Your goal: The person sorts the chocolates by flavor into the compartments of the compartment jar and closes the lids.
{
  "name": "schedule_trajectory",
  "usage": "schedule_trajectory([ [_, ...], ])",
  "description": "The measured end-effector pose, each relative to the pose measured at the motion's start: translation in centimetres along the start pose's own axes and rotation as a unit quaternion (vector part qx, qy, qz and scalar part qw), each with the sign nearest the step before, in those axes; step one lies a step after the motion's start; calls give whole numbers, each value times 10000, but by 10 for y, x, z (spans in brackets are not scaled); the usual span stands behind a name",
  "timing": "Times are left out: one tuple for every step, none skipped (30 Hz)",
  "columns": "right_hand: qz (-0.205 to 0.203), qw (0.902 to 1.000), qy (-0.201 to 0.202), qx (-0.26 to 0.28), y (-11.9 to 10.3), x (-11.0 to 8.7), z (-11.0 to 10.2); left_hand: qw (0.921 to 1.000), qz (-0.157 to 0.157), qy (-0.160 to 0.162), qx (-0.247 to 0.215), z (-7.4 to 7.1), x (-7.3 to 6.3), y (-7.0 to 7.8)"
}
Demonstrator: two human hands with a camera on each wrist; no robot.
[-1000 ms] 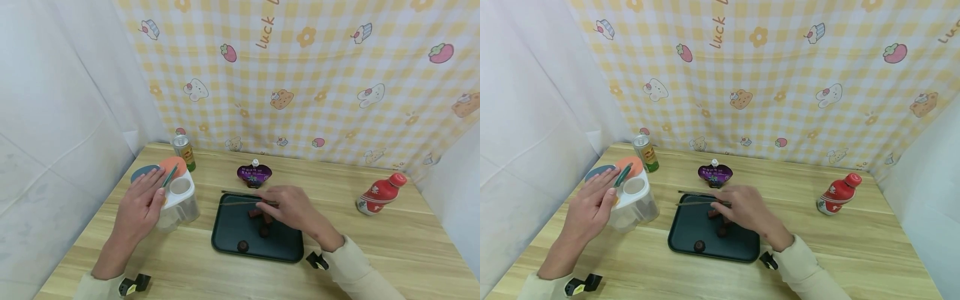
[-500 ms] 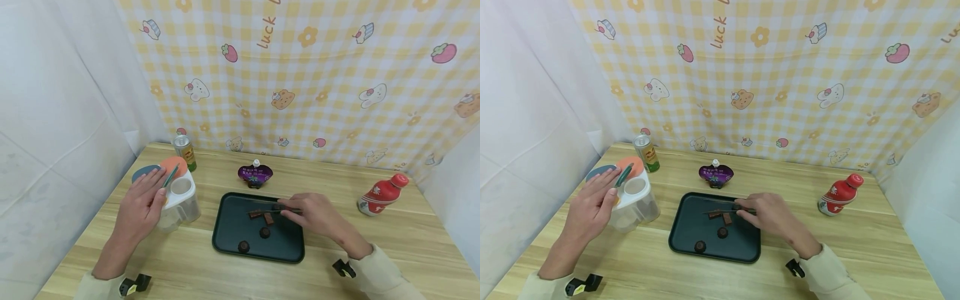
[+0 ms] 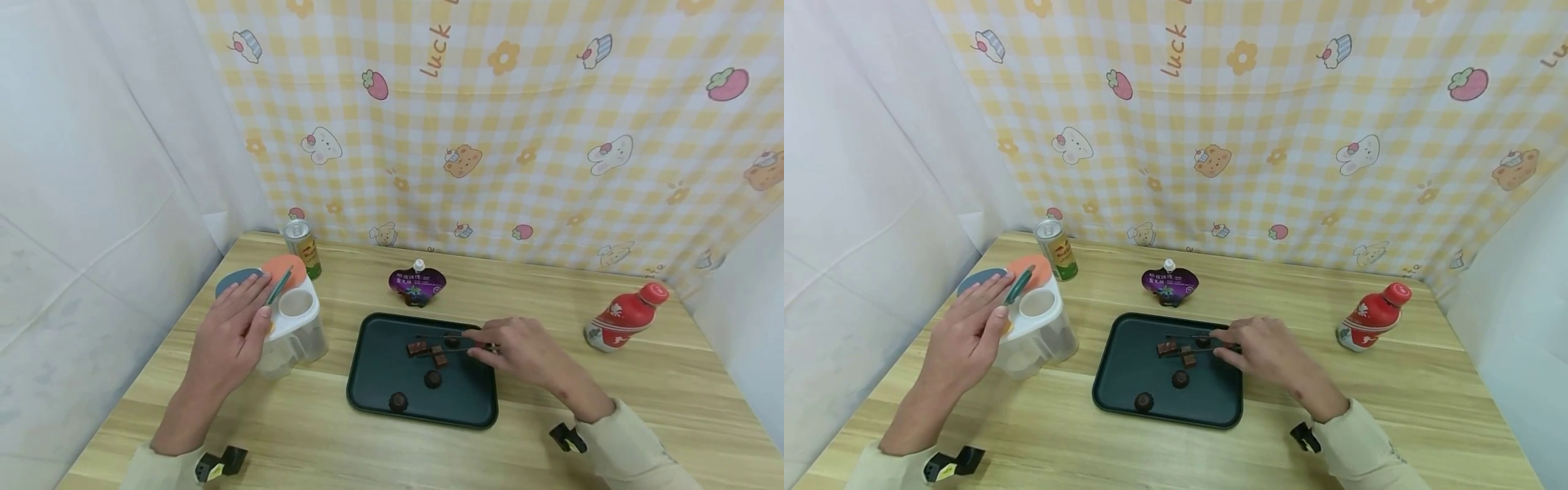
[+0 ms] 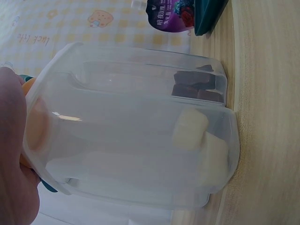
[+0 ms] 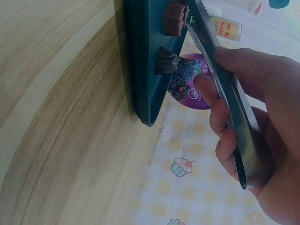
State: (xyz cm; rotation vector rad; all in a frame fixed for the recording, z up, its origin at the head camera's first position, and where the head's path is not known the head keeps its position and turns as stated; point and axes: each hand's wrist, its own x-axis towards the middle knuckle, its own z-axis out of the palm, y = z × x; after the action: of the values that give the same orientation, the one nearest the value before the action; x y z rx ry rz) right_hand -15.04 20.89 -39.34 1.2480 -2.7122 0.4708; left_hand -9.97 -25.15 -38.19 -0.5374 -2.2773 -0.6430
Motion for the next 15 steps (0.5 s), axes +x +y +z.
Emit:
schedule_trajectory([
  [27,10000,-9,-29,0,0,0,10000,0,-8,1,0,0,0],
  [51,10000,-22,-43,0,0,0,10000,-2,-12,-2,0,0,0],
  [74,9999,-32,-65,0,1,0,10000,-6,-18,-7,0,0,0],
  [77,9999,-32,-95,0,1,0,10000,-16,-22,-12,0,0,0],
  [82,9999,-37,-115,1,2,0,10000,-18,-30,-9,0,0,0],
  [85,9999,-42,-129,1,2,-1,10000,-24,-29,-9,0,0,0],
  [90,9999,-52,-135,0,2,-1,10000,-41,-37,-9,0,0,1],
  [95,9998,-72,-137,1,3,-1,10000,-41,-33,-11,0,0,1],
  [101,9998,-89,-145,1,3,-1,10000,-40,-30,-16,-1,0,1],
  [111,9998,-103,-158,0,3,-1,10000,-37,-26,-17,-1,0,1],
  [132,9997,-128,-150,0,3,-1,10000,-28,-21,-20,-1,0,1],
  [147,9997,-148,-151,0,3,-2,10000,-16,-14,-20,-1,0,1],
  [164,9996,-176,-156,0,3,-1,10000,-10,-12,-29,-1,1,1],
  [180,9995,-200,-165,-1,3,-1,10000,10,2,-40,-1,1,1],
  [197,9994,-224,-167,-1,4,-1,10000,14,5,-52,-1,1,1],
])
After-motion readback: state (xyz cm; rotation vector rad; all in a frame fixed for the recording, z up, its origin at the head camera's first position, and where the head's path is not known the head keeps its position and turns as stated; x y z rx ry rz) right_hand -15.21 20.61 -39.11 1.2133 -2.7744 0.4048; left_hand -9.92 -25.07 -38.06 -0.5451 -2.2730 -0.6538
